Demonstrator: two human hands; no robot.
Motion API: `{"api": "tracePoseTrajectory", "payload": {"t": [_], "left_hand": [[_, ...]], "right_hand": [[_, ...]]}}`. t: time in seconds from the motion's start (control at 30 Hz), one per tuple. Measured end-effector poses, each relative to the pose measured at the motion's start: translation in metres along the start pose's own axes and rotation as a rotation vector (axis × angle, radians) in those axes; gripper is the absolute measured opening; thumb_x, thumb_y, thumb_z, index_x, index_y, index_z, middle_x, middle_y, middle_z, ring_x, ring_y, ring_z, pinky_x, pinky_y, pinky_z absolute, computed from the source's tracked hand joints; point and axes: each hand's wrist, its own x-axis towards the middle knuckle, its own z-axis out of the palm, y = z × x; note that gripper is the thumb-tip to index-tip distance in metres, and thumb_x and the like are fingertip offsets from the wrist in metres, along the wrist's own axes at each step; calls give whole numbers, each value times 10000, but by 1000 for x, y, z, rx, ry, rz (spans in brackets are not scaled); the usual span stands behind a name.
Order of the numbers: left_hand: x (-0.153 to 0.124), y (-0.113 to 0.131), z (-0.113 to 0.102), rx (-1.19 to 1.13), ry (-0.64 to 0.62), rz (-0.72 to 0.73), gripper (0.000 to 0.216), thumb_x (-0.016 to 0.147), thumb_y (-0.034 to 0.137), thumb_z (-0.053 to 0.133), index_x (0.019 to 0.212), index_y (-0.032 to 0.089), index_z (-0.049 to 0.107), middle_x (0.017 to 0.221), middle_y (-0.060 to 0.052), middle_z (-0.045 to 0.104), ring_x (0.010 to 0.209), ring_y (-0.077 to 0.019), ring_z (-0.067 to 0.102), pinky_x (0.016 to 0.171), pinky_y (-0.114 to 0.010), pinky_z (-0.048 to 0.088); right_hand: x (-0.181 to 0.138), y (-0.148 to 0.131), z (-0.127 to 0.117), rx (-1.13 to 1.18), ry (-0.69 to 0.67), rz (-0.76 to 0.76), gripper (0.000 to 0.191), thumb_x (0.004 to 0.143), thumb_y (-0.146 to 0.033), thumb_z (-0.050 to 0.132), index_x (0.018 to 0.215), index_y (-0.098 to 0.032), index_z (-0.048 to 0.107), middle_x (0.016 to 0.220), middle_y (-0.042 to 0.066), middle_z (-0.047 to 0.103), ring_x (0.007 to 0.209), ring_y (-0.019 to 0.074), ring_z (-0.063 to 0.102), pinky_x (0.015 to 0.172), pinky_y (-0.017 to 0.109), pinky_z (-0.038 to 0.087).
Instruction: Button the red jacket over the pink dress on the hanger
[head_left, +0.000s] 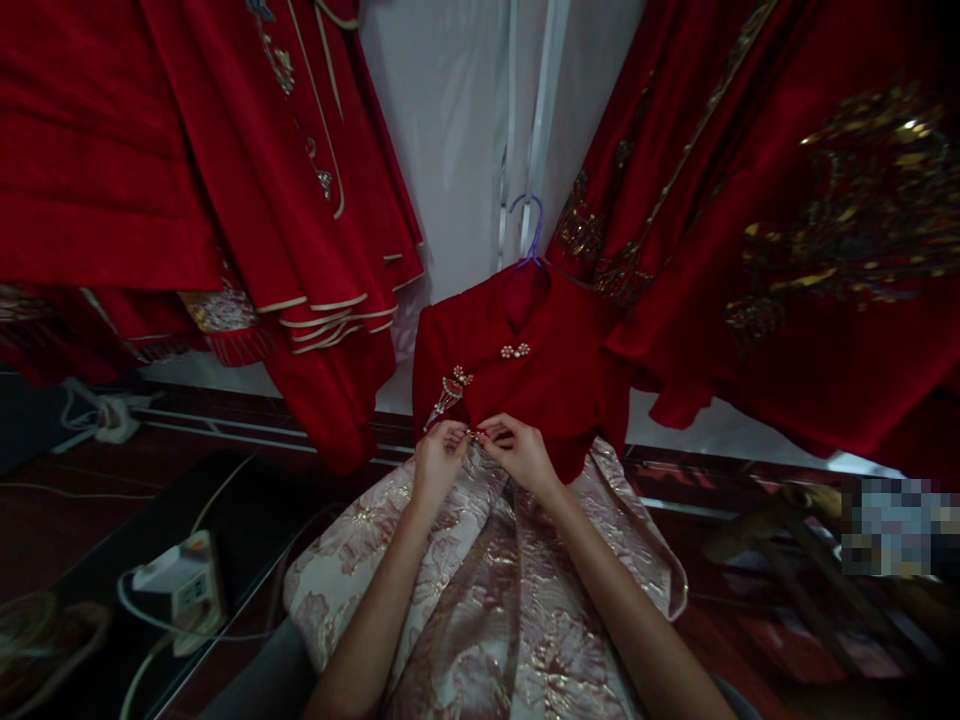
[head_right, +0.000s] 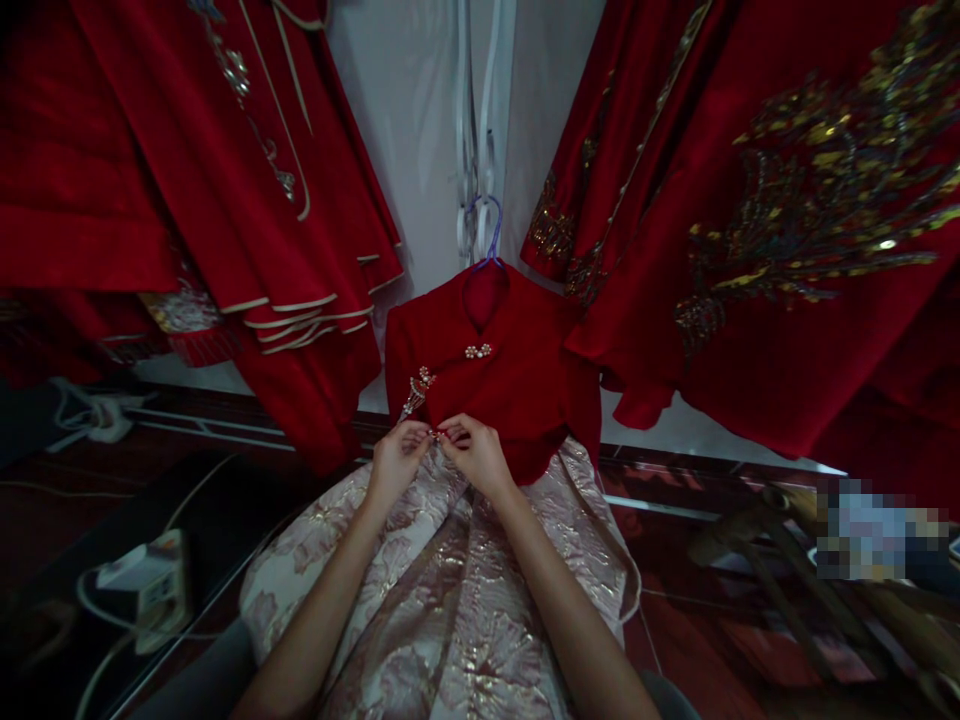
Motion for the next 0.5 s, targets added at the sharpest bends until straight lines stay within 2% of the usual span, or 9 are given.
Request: {"api": "tracePoseTrajectory", "payload": {"t": [0.1,0.3,0.5], "left_hand": [[0,-1,3,-52,-12,-39,110,744,235,621,840,182,631,766,-30,670,710,-140,646,685,-274,531],[-1,-2,8,-196,-47,-114,158,702,213,652,847,153,636,811,-59,695,739,-147,662,715,-279,540],[-4,1,5,-79,-67,-80,141,736,210,616,863,156,645,832,-60,699,748,-149,663,725,-281,534]], "right_hand": [[2,1,3,-42,-11,-29,152,788,-239,549,886,-196,657,832,21,643,720,109,607,628,214,524],[1,6,9,-109,70,-52,140,816,-214,515,880,-199,638,834,24,617,728,114,595,658,226,529],[-3,8,14,-186,105,-82,129,839,-225,502,878,-202,623,818,23,599,737,128,586,715,256,521]]}}
